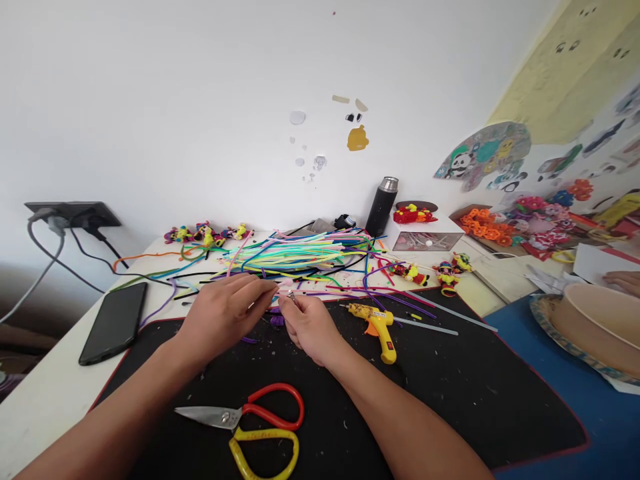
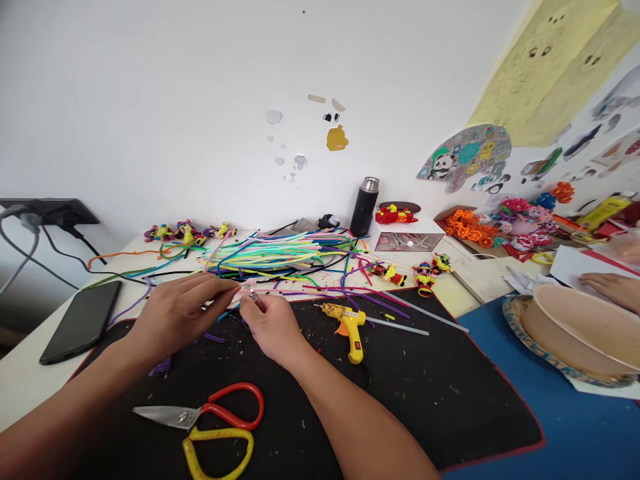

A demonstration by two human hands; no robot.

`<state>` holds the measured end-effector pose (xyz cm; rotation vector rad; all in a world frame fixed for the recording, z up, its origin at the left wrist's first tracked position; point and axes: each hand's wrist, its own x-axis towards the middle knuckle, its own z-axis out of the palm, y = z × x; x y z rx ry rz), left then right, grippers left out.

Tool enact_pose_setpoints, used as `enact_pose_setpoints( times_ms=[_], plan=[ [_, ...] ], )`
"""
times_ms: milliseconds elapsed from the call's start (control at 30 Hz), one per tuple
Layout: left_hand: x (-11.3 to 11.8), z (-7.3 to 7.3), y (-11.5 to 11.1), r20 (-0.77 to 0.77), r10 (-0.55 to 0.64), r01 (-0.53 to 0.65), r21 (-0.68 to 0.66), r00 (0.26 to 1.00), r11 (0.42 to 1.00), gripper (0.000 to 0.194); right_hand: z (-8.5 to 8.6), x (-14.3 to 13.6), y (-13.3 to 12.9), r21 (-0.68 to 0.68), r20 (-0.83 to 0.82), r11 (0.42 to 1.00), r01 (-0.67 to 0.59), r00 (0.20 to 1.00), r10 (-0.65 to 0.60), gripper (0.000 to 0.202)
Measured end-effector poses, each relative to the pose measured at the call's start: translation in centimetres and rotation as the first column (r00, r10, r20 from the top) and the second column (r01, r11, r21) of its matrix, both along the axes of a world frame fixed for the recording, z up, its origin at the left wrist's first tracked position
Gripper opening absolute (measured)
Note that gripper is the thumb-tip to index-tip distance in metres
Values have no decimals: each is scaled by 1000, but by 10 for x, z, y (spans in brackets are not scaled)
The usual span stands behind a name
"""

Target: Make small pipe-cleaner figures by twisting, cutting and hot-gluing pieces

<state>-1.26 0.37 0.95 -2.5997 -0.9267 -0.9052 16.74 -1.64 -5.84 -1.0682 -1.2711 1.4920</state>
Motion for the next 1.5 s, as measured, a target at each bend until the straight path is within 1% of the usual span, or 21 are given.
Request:
enact_pose_setpoints(
  times_ms=[100, 300, 467, 567, 700, 800, 867, 967, 1033, 1100, 1167, 1233, 1300, 1367, 1433, 1500],
  plan=[
    [1, 0, 0, -15, -22, 22, -1, 1000, 1000, 23, 1, 1, 0, 15, -2, 1000, 3, 1000, -3, 50],
    [0, 0, 0, 5, -9, 10, -30, 1000, 999, 21, 2, 2, 0, 28, 9, 1000, 6, 1000, -6, 50],
    [-1, 1, 1, -11, -44, 43, -37, 999, 998, 23, 1, 3, 1, 27, 3, 1000, 13, 1000, -13, 51],
    [-2, 2, 2, 12, -49, 49, -63, 999, 997, 23, 1, 3, 1, 33, -5, 999, 15, 1000, -15, 51],
    [-2, 6, 0, 77, -24, 37, -176, 997, 984, 25, 1, 3, 1, 45, -13, 999, 3, 1000, -2, 52],
    [0, 10, -1, 169, 27, 29, -321, 985, 947, 24, 0, 4, 2, 44, -18, 999, 2, 1000, -1, 51],
    [2, 12, -1, 228, 79, 31, -441, 970, 897, 24, 1, 4, 2, 41, -21, 999, 6, 1000, -6, 51],
    [3, 15, 0, 279, 144, 60, -613, 949, 788, 30, 1, 4, 2, 37, -24, 999, 5, 1000, -4, 52],
    [2, 16, 2, 304, 172, 104, -712, 937, 694, 35, 1, 4, 1, 36, -25, 999, 2, 1000, -1, 53],
    [0, 16, 5, 339, 199, 168, -797, 920, 580, 37, 1, 4, 1, 38, -27, 999, 3, 1000, -2, 54],
    [-1, 17, 7, 376, 235, 232, -850, 896, 473, 37, 1, 4, 1, 42, -32, 999, 9, 999, -7, 54],
    [-1, 17, 8, 395, 270, 274, -878, 878, 393, 37, 1, 4, 1, 47, -33, 999, 6, 999, -4, 54],
    [-1, 16, 9, 402, 299, 300, -894, 865, 333, 37, 1, 4, 1, 47, -30, 999, -2, 1000, 4, 53],
    [-1, 15, 10, 407, 321, 322, -903, 855, 286, 36, 1, 4, 0, 43, -29, 999, -10, 1000, 12, 53],
    [-2, 13, 11, 415, 337, 342, -905, 845, 254, 36, 2, 4, 0, 41, -30, 999, -12, 999, 13, 53],
    [-3, 10, 12, 426, 350, 362, -902, 834, 235, 36, 3, 4, 0, 40, -27, 999, -13, 1000, 14, 54]
  ],
)
